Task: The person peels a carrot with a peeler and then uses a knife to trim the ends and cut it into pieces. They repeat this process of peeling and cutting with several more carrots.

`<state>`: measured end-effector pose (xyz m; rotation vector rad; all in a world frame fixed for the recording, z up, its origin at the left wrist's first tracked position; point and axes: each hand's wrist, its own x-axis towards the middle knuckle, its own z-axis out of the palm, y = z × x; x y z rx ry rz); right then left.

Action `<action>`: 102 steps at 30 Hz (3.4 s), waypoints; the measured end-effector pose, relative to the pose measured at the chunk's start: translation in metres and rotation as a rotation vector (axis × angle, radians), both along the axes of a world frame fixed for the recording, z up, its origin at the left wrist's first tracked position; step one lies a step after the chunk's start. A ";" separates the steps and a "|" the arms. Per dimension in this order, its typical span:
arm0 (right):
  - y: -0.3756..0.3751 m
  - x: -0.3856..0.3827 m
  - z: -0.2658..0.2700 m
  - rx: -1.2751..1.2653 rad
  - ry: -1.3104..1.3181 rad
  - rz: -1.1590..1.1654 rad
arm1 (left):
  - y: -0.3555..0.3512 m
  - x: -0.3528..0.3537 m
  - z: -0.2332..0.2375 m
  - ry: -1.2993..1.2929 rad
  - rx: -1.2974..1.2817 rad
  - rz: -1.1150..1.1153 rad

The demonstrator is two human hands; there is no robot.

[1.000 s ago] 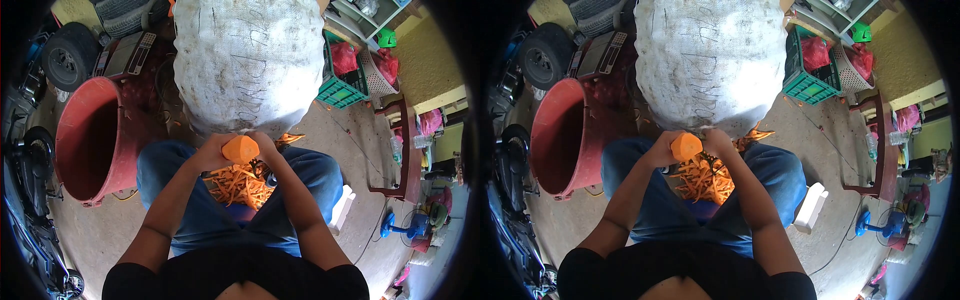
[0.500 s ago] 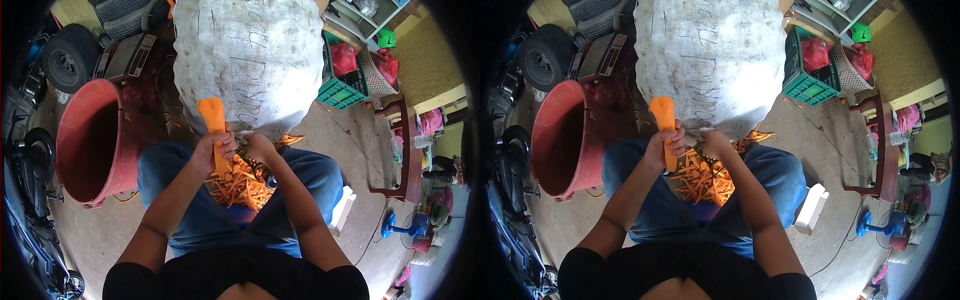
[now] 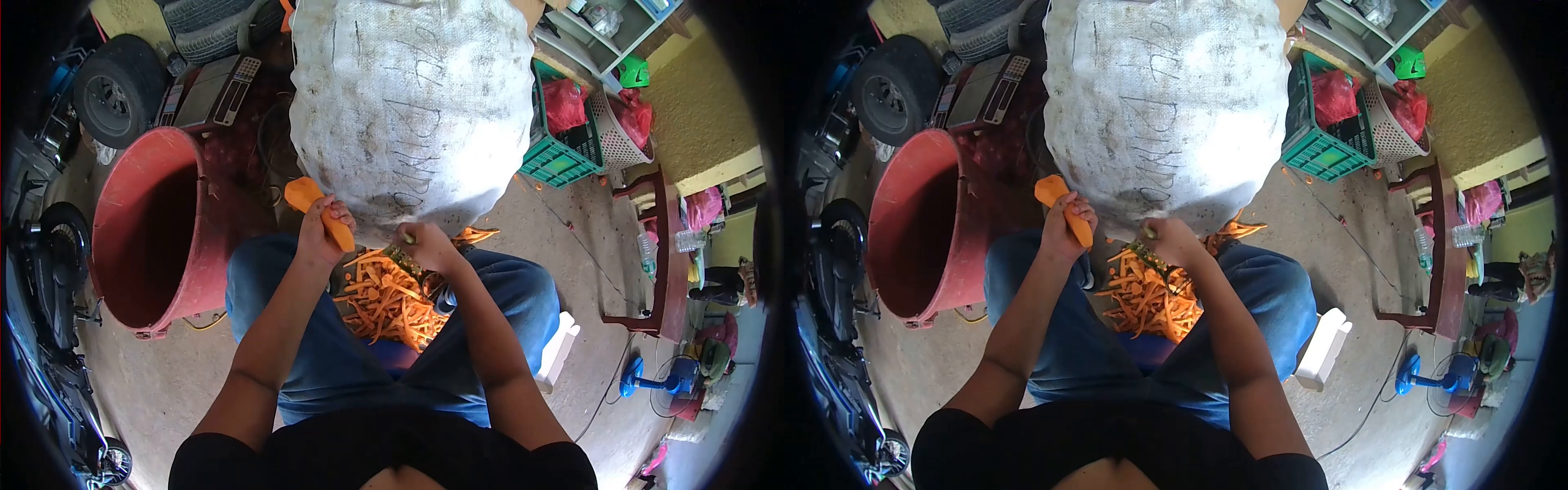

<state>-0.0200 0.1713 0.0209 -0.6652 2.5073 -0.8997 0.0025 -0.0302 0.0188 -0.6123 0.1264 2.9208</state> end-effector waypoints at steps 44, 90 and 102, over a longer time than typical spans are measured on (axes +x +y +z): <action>-0.008 0.009 0.028 0.483 0.045 0.304 | 0.032 -0.003 -0.001 0.353 -0.729 -0.287; -0.014 0.009 0.003 0.548 0.042 0.288 | 0.046 0.010 0.001 0.270 -1.025 -0.212; -0.017 0.008 -0.001 0.567 0.012 0.319 | 0.043 0.009 -0.010 0.276 -1.039 -0.280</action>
